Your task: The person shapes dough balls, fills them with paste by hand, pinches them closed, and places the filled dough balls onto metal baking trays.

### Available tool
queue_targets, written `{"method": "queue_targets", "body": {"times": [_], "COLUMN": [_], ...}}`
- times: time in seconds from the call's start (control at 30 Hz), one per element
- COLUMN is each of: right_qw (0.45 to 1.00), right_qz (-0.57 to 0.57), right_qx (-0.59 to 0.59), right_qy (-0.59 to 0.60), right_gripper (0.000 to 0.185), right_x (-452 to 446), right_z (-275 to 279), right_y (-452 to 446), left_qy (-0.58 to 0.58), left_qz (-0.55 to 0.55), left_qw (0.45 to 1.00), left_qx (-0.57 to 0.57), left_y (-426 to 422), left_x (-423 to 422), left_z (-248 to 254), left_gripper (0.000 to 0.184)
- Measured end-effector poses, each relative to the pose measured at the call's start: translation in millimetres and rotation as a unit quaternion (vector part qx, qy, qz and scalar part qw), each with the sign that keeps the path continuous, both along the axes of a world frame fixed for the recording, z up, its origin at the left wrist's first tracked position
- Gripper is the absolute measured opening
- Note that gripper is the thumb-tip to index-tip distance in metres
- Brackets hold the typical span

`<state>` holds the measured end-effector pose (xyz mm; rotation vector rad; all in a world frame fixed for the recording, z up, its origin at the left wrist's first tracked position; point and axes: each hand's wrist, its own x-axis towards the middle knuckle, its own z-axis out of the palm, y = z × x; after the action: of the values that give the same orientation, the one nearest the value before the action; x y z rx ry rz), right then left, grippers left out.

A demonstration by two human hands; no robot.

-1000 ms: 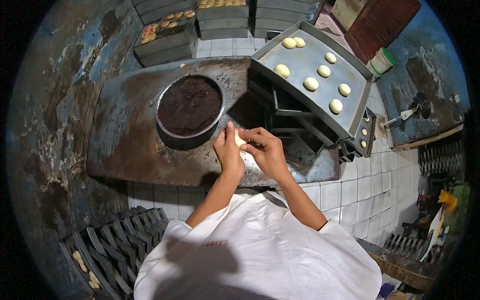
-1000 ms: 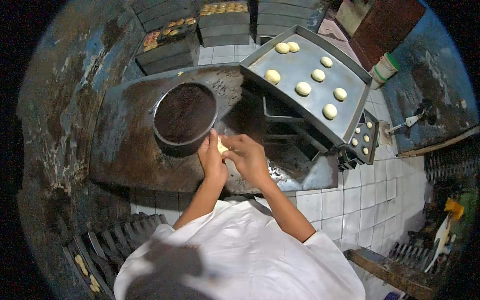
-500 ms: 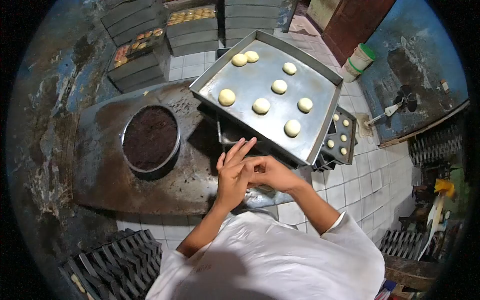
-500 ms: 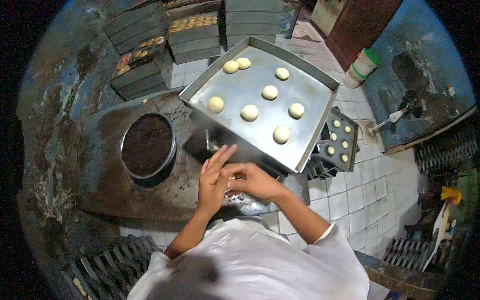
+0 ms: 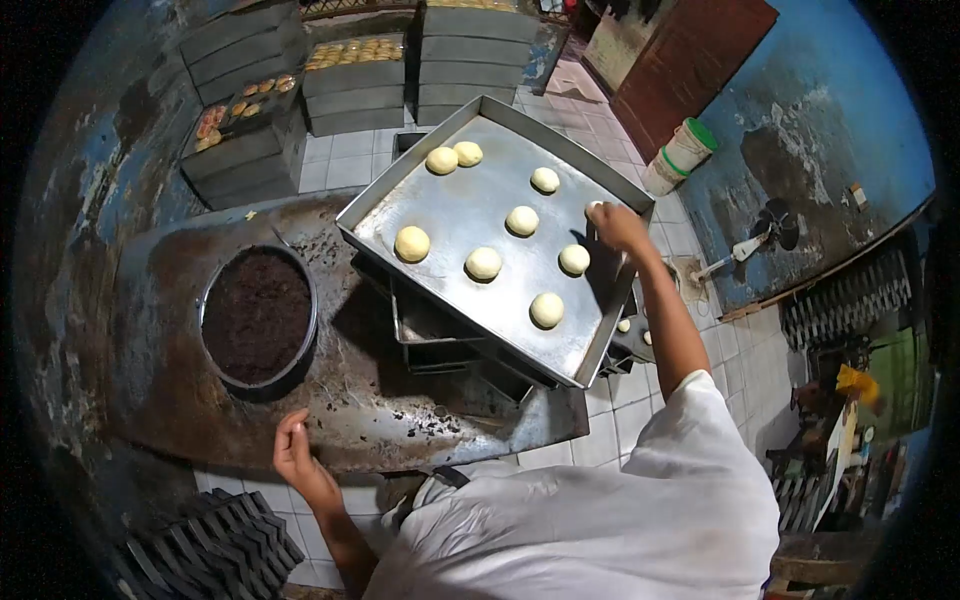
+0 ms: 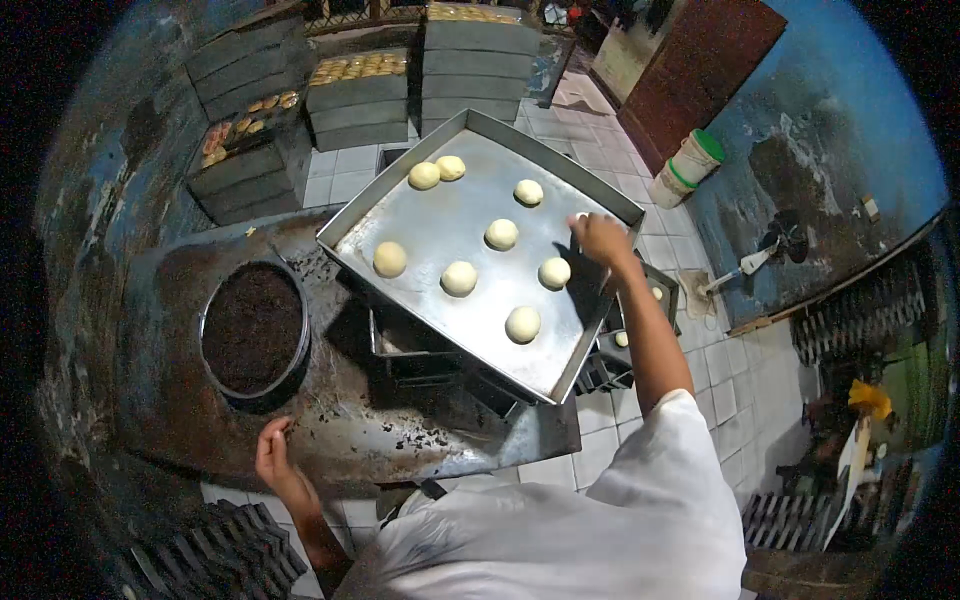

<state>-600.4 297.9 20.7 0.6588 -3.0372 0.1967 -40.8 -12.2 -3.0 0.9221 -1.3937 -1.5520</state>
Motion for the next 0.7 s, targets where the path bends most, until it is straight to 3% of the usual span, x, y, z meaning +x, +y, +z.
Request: {"method": "queue_targets", "body": {"times": [0.03, 0.07, 0.13, 0.2, 0.23, 0.37, 0.4, 0.43, 0.47, 0.53, 0.6, 0.63, 0.7], "right_qw": [0.998, 0.996, 0.981, 0.945, 0.971, 0.982, 0.993, 0.995, 0.994, 0.973, 0.979, 0.950, 0.922], "right_qz": [-0.026, -0.069, -0.061, 0.147, 0.111, 0.082, 0.035, 0.024, -0.028, 0.047, 0.082, 0.214, 0.285], "right_qx": [0.005, -0.044, -0.158, -0.168, -0.118, -0.081, -0.063, 0.007, 0.047, 0.017, -0.074, -0.148, -0.174], "right_qy": [-0.057, 0.045, 0.095, 0.239, 0.176, 0.150, 0.093, 0.092, 0.098, 0.225, 0.174, 0.173, 0.195], "right_gripper": [0.080, 0.069, 0.060, 0.052, 0.052, 0.056, 0.058, 0.062, 0.059, 0.048, 0.037, 0.032, 0.037], "right_x": [-11.5, -22.4, -15.9, -60.7, -37.9, -31.9, -21.2, -46.5, -1.9, -0.5, 12.6, 5.5, 13.5], "right_z": [26.2, 23.3, 24.6, -79.9, -66.9, -62.7, -49.5, -67.9, -21.5, 5.5, 36.0, 36.4, 24.2], "right_y": [-3.4, -10.2, -28.2, -7.3, -12.7, -14.1, -15.5, -6.6, -29.5, -57.6, -116.7, -139.9, -206.5], "left_qy": [0.007, 0.003, 0.015, 0.026, 0.035, 0.041, 0.046, 0.043, 0.039, 0.030, 0.028, 0.024, 0.015], "left_qz": [0.027, 0.025, 0.031, 0.030, 0.034, 0.047, 0.059, 0.068, 0.080, 0.124, 0.141, 0.146, 0.142], "left_qw": [0.999, 0.999, 0.999, 0.998, 0.998, 0.997, 0.996, 0.996, 0.995, 0.990, 0.985, 0.984, 0.987], "left_qx": [0.025, 0.026, 0.042, 0.044, 0.048, 0.039, 0.038, 0.043, 0.048, 0.059, 0.096, 0.100, 0.078], "left_y": [0.5, 0.0, -0.8, 1.0, 1.6, 0.2, 0.2, 0.0, 0.2, -1.2, -1.3, -3.0, -4.2], "left_x": [7.4, 12.4, 14.6, 10.1, 8.4, 13.4, 17.4, 21.9, 28.8, 42.1, 52.6, 53.8, 46.6], "left_z": [-2.7, -5.8, -11.3, -7.7, -5.5, -12.7, -15.5, -18.1, -20.2, -25.0, -35.6, -39.1, -29.9], "left_gripper": [0.019, 0.019, 0.019, 0.018, 0.018, 0.017, 0.017, 0.017, 0.016, 0.015, 0.015, 0.015, 0.015]}}
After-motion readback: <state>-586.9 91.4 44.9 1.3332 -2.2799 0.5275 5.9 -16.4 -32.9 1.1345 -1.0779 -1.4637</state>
